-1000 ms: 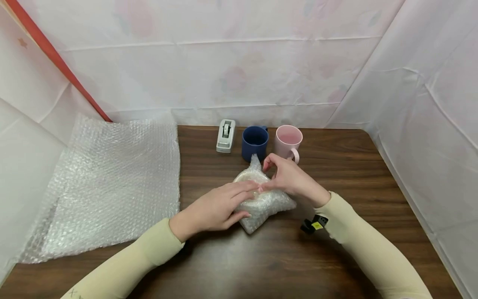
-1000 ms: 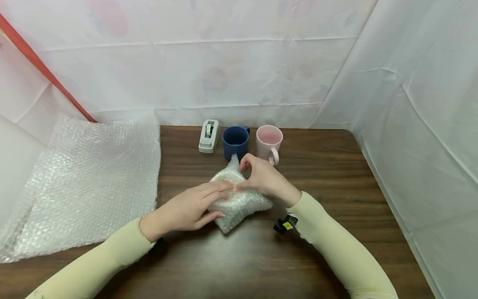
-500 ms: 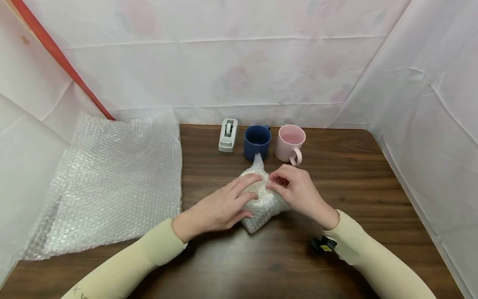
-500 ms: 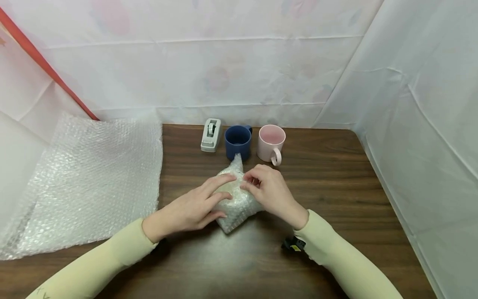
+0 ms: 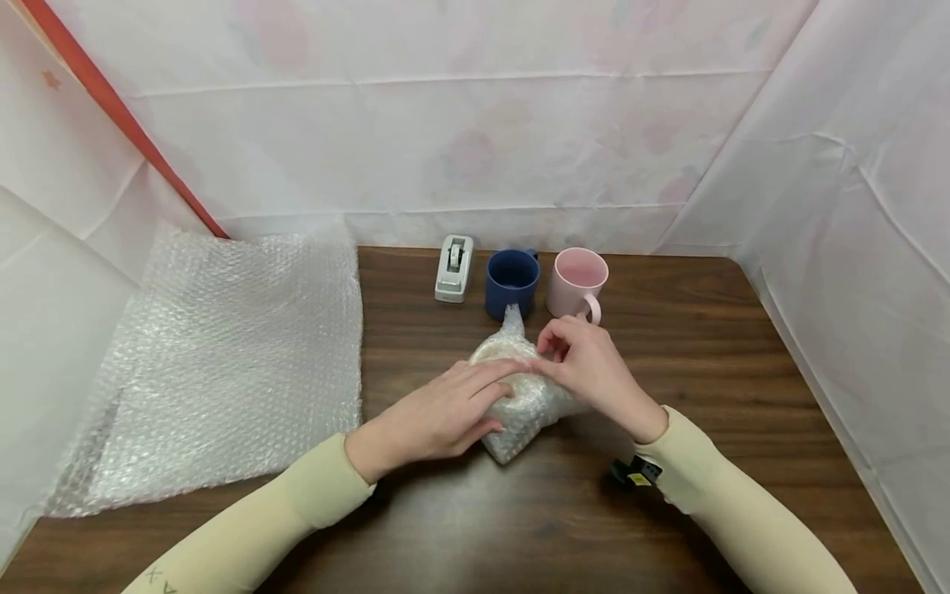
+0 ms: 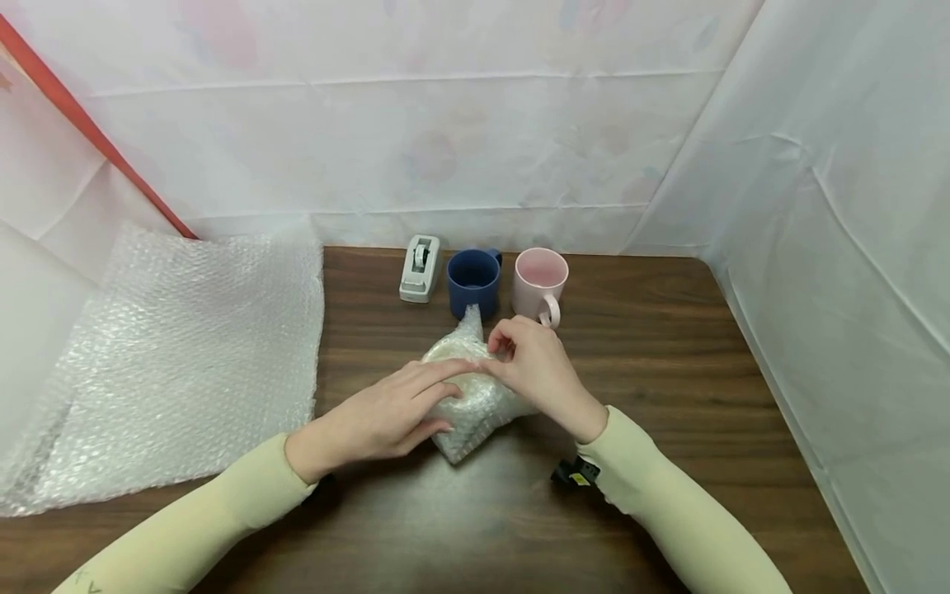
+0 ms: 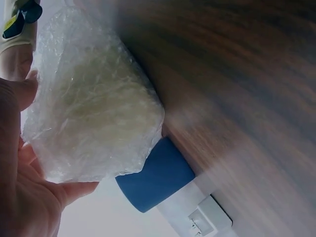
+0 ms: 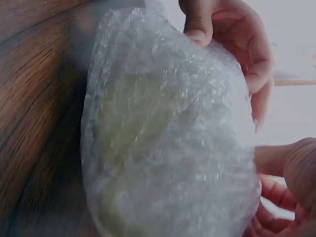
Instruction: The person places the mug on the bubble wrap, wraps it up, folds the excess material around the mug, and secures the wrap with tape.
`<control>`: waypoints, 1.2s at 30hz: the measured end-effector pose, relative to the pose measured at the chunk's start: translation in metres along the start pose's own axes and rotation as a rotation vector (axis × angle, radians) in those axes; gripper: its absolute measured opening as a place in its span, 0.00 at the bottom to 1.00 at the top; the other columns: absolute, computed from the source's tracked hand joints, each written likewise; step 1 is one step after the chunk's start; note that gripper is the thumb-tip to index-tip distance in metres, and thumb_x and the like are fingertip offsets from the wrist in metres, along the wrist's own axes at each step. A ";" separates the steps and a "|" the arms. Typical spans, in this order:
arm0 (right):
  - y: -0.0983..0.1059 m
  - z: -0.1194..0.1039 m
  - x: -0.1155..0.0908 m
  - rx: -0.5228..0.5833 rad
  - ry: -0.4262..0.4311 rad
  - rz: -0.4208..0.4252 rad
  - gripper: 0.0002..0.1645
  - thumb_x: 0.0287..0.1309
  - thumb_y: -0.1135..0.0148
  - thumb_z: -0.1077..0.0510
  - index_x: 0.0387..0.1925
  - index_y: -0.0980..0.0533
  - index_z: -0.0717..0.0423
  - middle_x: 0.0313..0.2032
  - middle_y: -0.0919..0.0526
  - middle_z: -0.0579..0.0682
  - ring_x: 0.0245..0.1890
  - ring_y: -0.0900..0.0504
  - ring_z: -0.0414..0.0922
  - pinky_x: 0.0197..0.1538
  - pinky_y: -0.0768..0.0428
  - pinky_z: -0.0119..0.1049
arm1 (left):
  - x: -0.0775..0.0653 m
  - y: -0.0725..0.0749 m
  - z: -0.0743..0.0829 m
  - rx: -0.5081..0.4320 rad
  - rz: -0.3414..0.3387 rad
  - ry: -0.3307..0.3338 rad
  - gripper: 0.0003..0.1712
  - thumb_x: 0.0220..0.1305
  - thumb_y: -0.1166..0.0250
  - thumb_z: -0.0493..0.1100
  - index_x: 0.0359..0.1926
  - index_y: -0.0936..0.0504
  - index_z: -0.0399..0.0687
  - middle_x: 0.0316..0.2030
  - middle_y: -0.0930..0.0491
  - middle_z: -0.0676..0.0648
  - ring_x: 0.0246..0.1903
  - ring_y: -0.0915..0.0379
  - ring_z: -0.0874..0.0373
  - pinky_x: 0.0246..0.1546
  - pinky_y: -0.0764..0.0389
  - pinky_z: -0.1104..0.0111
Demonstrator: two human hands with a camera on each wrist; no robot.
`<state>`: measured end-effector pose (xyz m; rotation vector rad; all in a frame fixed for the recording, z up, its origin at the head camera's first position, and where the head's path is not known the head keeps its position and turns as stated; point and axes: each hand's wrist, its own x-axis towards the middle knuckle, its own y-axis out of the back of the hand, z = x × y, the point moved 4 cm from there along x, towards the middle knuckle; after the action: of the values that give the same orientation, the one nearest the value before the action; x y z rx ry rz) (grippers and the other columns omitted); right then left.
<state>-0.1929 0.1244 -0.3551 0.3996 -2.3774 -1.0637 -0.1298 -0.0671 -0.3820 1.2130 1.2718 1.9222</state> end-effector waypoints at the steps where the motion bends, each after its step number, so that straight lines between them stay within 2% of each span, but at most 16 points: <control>1: 0.001 0.001 -0.001 0.014 0.011 0.003 0.14 0.48 0.20 0.57 0.29 0.21 0.51 0.27 0.23 0.43 0.27 0.24 0.38 0.33 0.23 0.35 | 0.000 0.000 0.000 0.001 -0.002 0.004 0.21 0.65 0.32 0.45 0.54 0.25 0.39 0.70 0.37 0.41 0.68 0.38 0.50 0.59 0.27 0.52; 3: 0.003 0.001 -0.006 0.042 0.063 0.035 0.12 0.51 0.22 0.57 0.31 0.20 0.51 0.29 0.21 0.42 0.28 0.23 0.37 0.34 0.21 0.34 | 0.000 0.000 0.000 0.008 -0.006 0.012 0.21 0.65 0.32 0.44 0.54 0.26 0.40 0.70 0.37 0.41 0.66 0.36 0.50 0.59 0.27 0.52; 6: 0.008 -0.003 -0.018 0.027 0.260 0.106 0.10 0.57 0.26 0.54 0.36 0.18 0.55 0.35 0.18 0.44 0.35 0.19 0.39 0.40 0.18 0.36 | 0.000 -0.001 0.001 0.017 -0.022 0.024 0.21 0.66 0.33 0.44 0.55 0.26 0.41 0.70 0.37 0.41 0.64 0.34 0.49 0.58 0.26 0.51; 10: 0.004 -0.014 -0.040 -0.125 0.615 0.152 0.19 0.63 0.33 0.47 0.42 0.16 0.59 0.44 0.15 0.52 0.47 0.18 0.49 0.53 0.21 0.46 | 0.002 -0.001 0.001 0.014 -0.025 0.030 0.21 0.66 0.33 0.44 0.55 0.26 0.41 0.70 0.36 0.41 0.64 0.33 0.49 0.60 0.27 0.52; 12: -0.003 -0.018 -0.050 -0.193 0.723 0.138 0.23 0.65 0.36 0.45 0.46 0.16 0.61 0.47 0.15 0.54 0.50 0.18 0.51 0.57 0.23 0.51 | 0.002 0.000 0.001 0.004 -0.021 0.032 0.21 0.65 0.32 0.44 0.55 0.26 0.41 0.70 0.36 0.41 0.64 0.33 0.50 0.60 0.27 0.53; 13: -0.006 -0.019 -0.054 -0.217 0.748 0.130 0.23 0.66 0.37 0.45 0.48 0.16 0.61 0.49 0.15 0.55 0.52 0.18 0.52 0.58 0.25 0.53 | 0.002 0.000 0.001 -0.005 -0.017 0.033 0.21 0.65 0.32 0.44 0.55 0.26 0.41 0.69 0.36 0.41 0.64 0.33 0.50 0.60 0.28 0.54; 15: -0.012 -0.019 -0.060 -0.242 0.758 0.118 0.23 0.68 0.38 0.47 0.51 0.17 0.61 0.52 0.16 0.56 0.55 0.19 0.52 0.61 0.26 0.54 | 0.002 0.000 0.001 -0.027 -0.008 0.038 0.21 0.65 0.32 0.44 0.54 0.26 0.40 0.69 0.36 0.41 0.64 0.33 0.51 0.62 0.29 0.56; 21: -0.019 -0.016 -0.064 -0.214 0.660 0.073 0.20 0.69 0.39 0.51 0.54 0.19 0.60 0.55 0.18 0.55 0.59 0.22 0.50 0.62 0.28 0.54 | 0.002 0.003 -0.004 -0.145 0.043 0.100 0.27 0.62 0.28 0.45 0.54 0.28 0.37 0.68 0.37 0.40 0.67 0.39 0.51 0.67 0.36 0.63; 25: -0.020 -0.016 -0.062 -0.237 0.599 0.001 0.19 0.68 0.38 0.53 0.55 0.21 0.59 0.57 0.19 0.54 0.62 0.24 0.49 0.65 0.31 0.54 | 0.002 0.006 -0.007 -0.205 0.078 0.163 0.37 0.59 0.25 0.47 0.62 0.33 0.38 0.69 0.40 0.41 0.69 0.43 0.51 0.67 0.36 0.63; 29: -0.021 -0.018 -0.061 -0.262 0.576 -0.037 0.19 0.66 0.36 0.55 0.55 0.21 0.59 0.58 0.20 0.53 0.64 0.26 0.48 0.67 0.33 0.53 | 0.004 0.014 -0.015 -0.302 0.078 0.214 0.51 0.52 0.21 0.52 0.69 0.40 0.40 0.69 0.42 0.41 0.69 0.45 0.51 0.68 0.38 0.60; 32: -0.022 -0.018 -0.062 -0.262 0.571 -0.025 0.18 0.66 0.36 0.55 0.54 0.21 0.59 0.58 0.20 0.53 0.64 0.26 0.48 0.67 0.33 0.53 | 0.008 0.031 -0.030 -0.408 0.055 0.314 0.55 0.49 0.20 0.55 0.71 0.41 0.44 0.68 0.38 0.44 0.66 0.39 0.53 0.65 0.33 0.60; 34: -0.022 -0.017 -0.062 -0.254 0.562 -0.015 0.18 0.67 0.37 0.55 0.54 0.21 0.59 0.58 0.20 0.53 0.64 0.26 0.48 0.67 0.33 0.52 | 0.011 0.046 -0.047 -0.450 0.052 0.425 0.50 0.51 0.22 0.55 0.69 0.38 0.47 0.64 0.32 0.47 0.62 0.33 0.54 0.59 0.27 0.60; 36: -0.023 -0.016 -0.063 -0.248 0.550 -0.011 0.18 0.67 0.37 0.55 0.54 0.21 0.59 0.59 0.20 0.53 0.65 0.27 0.48 0.67 0.34 0.52 | 0.015 0.057 -0.068 -0.449 0.055 0.568 0.42 0.57 0.26 0.57 0.67 0.34 0.49 0.59 0.27 0.50 0.56 0.28 0.55 0.53 0.24 0.60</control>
<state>-0.1300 0.1283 -0.3836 0.5339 -1.7420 -1.0715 -0.1945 -0.1083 -0.3348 0.4939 0.9670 2.5213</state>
